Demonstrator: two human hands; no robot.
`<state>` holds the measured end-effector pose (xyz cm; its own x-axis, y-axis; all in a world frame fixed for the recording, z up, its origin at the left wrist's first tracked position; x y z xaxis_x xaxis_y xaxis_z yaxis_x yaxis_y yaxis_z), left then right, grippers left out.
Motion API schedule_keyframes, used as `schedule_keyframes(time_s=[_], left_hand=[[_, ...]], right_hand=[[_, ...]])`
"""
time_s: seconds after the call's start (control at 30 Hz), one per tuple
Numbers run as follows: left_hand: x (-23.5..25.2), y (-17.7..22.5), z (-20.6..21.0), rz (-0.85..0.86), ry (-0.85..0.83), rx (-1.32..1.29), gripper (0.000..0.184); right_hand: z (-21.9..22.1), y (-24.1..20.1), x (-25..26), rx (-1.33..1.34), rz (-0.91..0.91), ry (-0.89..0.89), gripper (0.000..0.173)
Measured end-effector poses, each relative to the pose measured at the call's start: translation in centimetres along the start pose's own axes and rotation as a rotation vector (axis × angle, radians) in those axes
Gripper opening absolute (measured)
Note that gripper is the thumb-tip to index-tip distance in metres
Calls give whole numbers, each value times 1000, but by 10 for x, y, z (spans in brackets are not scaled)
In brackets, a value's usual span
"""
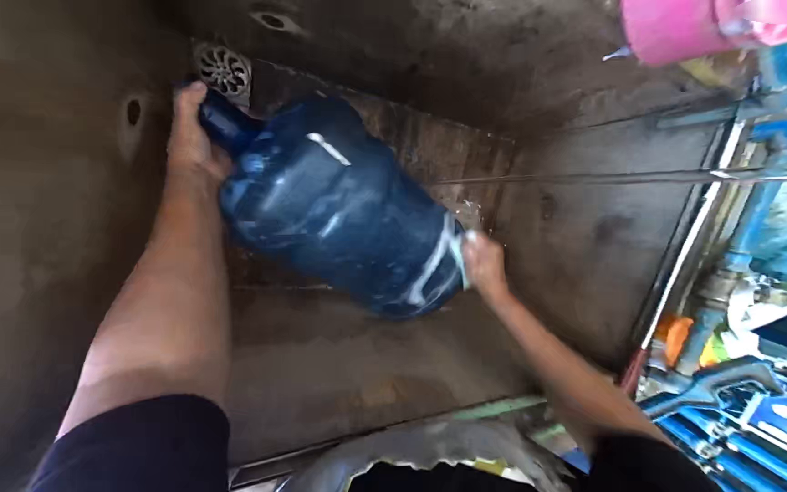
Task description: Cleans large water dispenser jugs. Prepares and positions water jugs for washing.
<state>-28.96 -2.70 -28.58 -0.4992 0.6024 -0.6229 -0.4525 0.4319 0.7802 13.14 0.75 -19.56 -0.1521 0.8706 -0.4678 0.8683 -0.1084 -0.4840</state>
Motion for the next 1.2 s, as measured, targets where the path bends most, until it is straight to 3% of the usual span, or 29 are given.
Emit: schedule_keyframes(time_s=[0.07, 0.13, 0.2, 0.27, 0.33, 0.4, 0.47, 0.5, 0.53, 0.6, 0.67, 0.73, 0.8, 0.83, 0.87, 0.93, 1.0, 1.07, 1.1, 1.17, 1.2], left_hand=[[0, -3, -1, -96, 86, 80, 43], [1, -1, 13, -42, 65, 17, 31], [1, 9, 28, 95, -62, -105, 20], [-9, 10, 34, 190, -237, -176, 21], [3, 20, 20, 197, -187, -133, 32], [11, 14, 12, 21, -3, -24, 47], [4, 16, 28, -18, 44, -11, 35], [-5, 27, 44, 40, -12, -38, 31], [-20, 38, 60, 111, -97, -59, 29], [-57, 62, 89, 292, -351, -66, 31], [-88, 78, 113, 403, -571, -61, 45], [-94, 85, 119, 356, -399, -12, 54], [-90, 88, 125, 246, -149, 13, 67], [-93, 92, 130, 250, -107, 10, 66], [-104, 94, 134, 282, -132, 12, 63], [-145, 94, 141, 401, -335, 32, 58], [-189, 90, 148, 528, -658, 119, 61], [-205, 88, 145, 574, -833, 188, 64], [-201, 86, 138, 555, -768, 169, 63], [-187, 86, 127, 472, -422, 65, 58], [-182, 87, 127, 458, -263, 11, 55]], right_hand=[[0, -9, -19, -76, -9, -33, 30], [-3, 2, 26, -104, 124, -51, 36], [5, 35, 91, -54, 313, -89, 43], [12, 52, 97, -18, 366, -75, 47], [13, 25, 61, 36, 149, 48, 45], [17, -9, 10, 69, -111, 184, 35], [24, -44, -1, 106, -431, 332, 28], [21, -64, 14, 158, -511, 365, 27], [10, -84, 38, 224, -477, 343, 28], [-23, -115, 98, 389, -228, 190, 38], [-54, -139, 123, 448, -104, 36, 44], [-67, -167, 88, 411, -318, 111, 36], [-55, -183, 32, 330, -711, 189, 26], [-51, -190, 22, 275, -850, 208, 23], [-54, -195, 24, 212, -856, 170, 23], [-72, -194, 56, 114, -594, -36, 31], [-80, -173, 84, 83, -371, -169, 42], [-82, -167, 66, 34, -385, -130, 44], [-82, -174, 40, -11, -527, -59, 38], [-71, -186, -12, 37, -844, 75, 27], [-62, -196, -23, 29, -901, 78, 23]])
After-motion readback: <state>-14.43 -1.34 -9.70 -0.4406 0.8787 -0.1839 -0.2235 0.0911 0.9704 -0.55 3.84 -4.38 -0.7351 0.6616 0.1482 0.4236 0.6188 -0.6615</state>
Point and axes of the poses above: each hand's wrist, its own x-axis towards the middle knuckle, its own z-axis out of the palm, y = z × x, the point moved 4 cm from there along x, towards the middle knuckle, and after that the axes turned 11 degrees about x, right-handed, at the moved point
